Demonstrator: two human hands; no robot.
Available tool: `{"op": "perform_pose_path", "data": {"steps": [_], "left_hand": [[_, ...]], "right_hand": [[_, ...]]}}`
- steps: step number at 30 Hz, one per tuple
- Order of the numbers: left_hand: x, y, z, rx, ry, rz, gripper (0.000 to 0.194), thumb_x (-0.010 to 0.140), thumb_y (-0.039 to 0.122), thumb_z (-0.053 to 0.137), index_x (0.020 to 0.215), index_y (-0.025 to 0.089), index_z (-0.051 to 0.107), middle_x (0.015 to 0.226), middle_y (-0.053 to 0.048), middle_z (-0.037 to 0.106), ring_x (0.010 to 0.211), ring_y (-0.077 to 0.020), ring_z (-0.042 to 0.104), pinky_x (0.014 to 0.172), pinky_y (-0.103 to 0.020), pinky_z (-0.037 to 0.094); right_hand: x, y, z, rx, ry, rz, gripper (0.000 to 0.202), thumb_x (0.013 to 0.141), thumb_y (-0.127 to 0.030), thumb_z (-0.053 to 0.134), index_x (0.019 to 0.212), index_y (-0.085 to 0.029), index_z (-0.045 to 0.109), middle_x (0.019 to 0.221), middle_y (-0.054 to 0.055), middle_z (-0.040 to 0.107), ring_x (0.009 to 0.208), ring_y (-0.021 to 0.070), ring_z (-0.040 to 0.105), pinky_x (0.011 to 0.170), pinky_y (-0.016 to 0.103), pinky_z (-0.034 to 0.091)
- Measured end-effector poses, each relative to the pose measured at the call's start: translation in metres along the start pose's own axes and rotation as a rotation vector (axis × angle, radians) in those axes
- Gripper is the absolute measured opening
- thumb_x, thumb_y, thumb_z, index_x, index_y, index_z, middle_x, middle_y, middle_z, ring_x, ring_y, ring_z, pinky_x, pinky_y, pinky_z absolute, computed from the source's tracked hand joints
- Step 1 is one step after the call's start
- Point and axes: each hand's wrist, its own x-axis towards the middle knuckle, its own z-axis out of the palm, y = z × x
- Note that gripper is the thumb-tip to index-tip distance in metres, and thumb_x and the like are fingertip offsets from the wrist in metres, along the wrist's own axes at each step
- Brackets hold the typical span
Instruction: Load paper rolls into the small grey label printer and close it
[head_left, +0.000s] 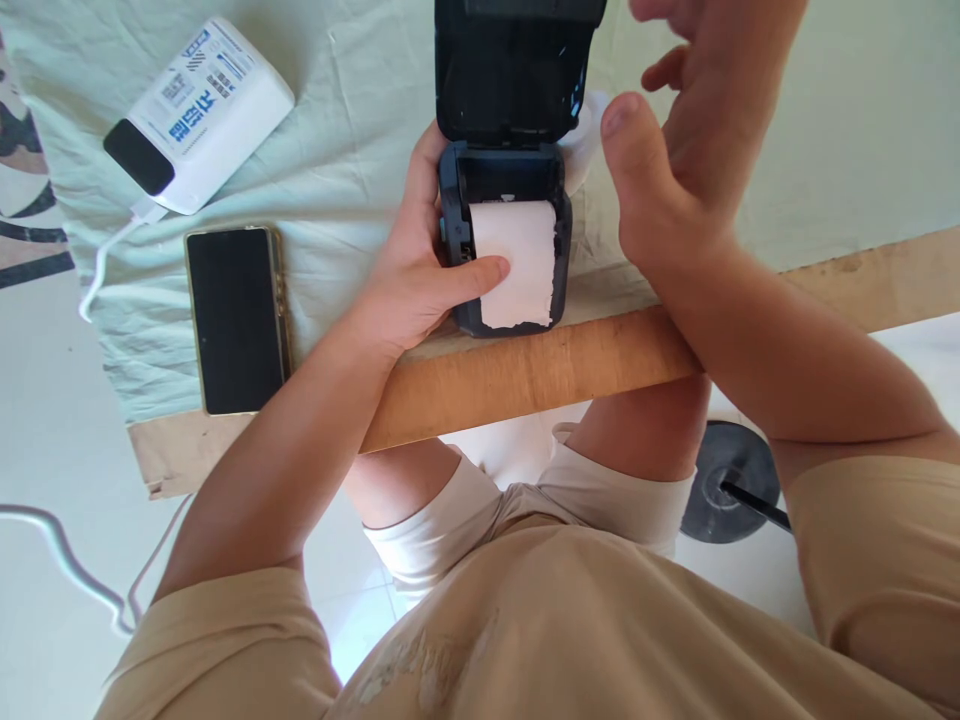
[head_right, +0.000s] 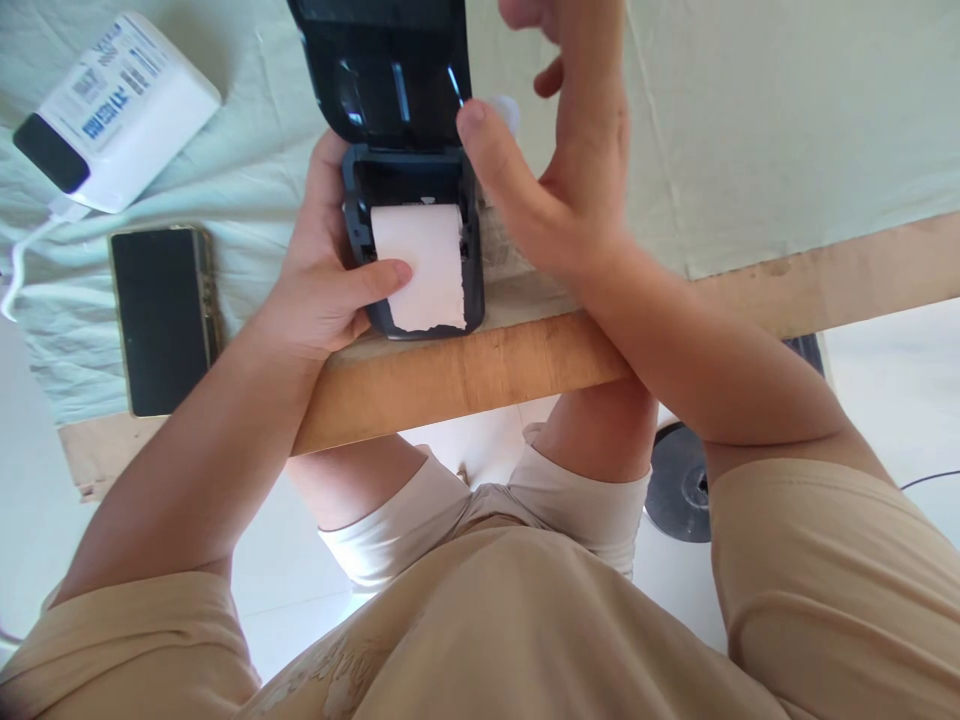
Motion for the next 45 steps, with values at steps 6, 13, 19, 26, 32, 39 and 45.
{"op": "perform_pose_path", "data": {"steps": [6, 13, 19, 26, 32, 39, 45], "left_hand": [[-0.002, -0.001, -0.001, 0.023, 0.025, -0.024, 0.072, 0.071, 0.029, 0.099, 0.136, 0.043, 0.073, 0.136, 0.001, 0.077, 0.123, -0.0334, 0.071, 0.103, -0.045, 0.062], [0.002, -0.006, -0.015, -0.023, 0.015, -0.073, 0.111, 0.047, 0.028, 0.110, 0.146, 0.048, 0.062, 0.137, 0.002, 0.075, 0.129, -0.0395, 0.068, 0.094, -0.040, 0.059], [-0.008, 0.005, 0.009, -0.064, 0.062, -0.002, 0.039, 0.098, 0.056, 0.078, 0.132, 0.036, 0.078, 0.127, -0.003, 0.079, 0.118, -0.0312, 0.075, 0.089, -0.040, 0.059], [-0.009, 0.011, 0.013, -0.011, 0.125, -0.121, 0.039, 0.078, 0.044, 0.095, 0.112, 0.030, 0.080, 0.108, -0.006, 0.083, 0.112, -0.0380, 0.076, 0.082, -0.044, 0.059], [-0.006, 0.000, -0.003, -0.006, 0.108, -0.165, 0.063, 0.065, 0.048, 0.104, 0.118, 0.031, 0.074, 0.117, -0.005, 0.081, 0.143, -0.0470, 0.059, 0.092, -0.045, 0.056], [-0.010, 0.009, 0.006, 0.020, 0.086, -0.130, 0.052, 0.073, 0.048, 0.103, 0.116, 0.029, 0.080, 0.112, -0.004, 0.079, 0.112, -0.0325, 0.070, 0.084, -0.039, 0.056], [-0.010, 0.029, 0.023, -0.213, 0.092, -0.155, 0.037, 0.095, 0.035, 0.070, 0.132, 0.031, 0.075, 0.120, -0.002, 0.078, 0.124, -0.0332, 0.072, 0.091, -0.039, 0.060]], "right_hand": [[0.004, -0.011, -0.002, 0.055, -0.123, -0.035, 0.030, 0.110, -0.053, 0.050, 0.112, -0.031, 0.070, 0.103, 0.002, 0.072, 0.098, 0.0228, 0.070, 0.088, 0.042, 0.055], [-0.003, 0.003, 0.006, 0.057, -0.230, -0.259, 0.037, 0.100, -0.064, 0.054, 0.092, -0.030, 0.068, 0.094, 0.005, 0.064, 0.090, 0.0245, 0.067, 0.077, 0.043, 0.059], [-0.011, -0.005, 0.004, 0.090, -0.348, -0.126, 0.052, 0.099, -0.077, 0.052, 0.123, -0.034, 0.067, 0.121, 0.004, 0.069, 0.082, 0.0163, 0.061, 0.060, 0.031, 0.047], [-0.009, -0.010, 0.002, 0.254, -0.618, 0.147, 0.090, 0.081, -0.101, 0.056, 0.140, -0.032, 0.054, 0.136, 0.008, 0.067, 0.106, 0.0253, 0.068, 0.087, 0.043, 0.058], [-0.010, 0.000, 0.008, 0.399, -0.665, 0.302, 0.095, 0.069, -0.098, 0.073, 0.137, -0.034, 0.054, 0.122, 0.006, 0.067, 0.101, 0.0251, 0.063, 0.079, 0.041, 0.054], [-0.010, 0.005, 0.008, 0.396, -0.679, 0.278, 0.092, 0.071, -0.092, 0.074, 0.138, -0.033, 0.051, 0.131, 0.008, 0.067, 0.093, 0.0227, 0.063, 0.075, 0.039, 0.053], [-0.006, -0.001, 0.003, 0.411, -0.692, 0.241, 0.098, 0.076, -0.089, 0.073, 0.147, -0.028, 0.045, 0.154, 0.013, 0.059, 0.109, 0.0241, 0.067, 0.087, 0.038, 0.059]]}}
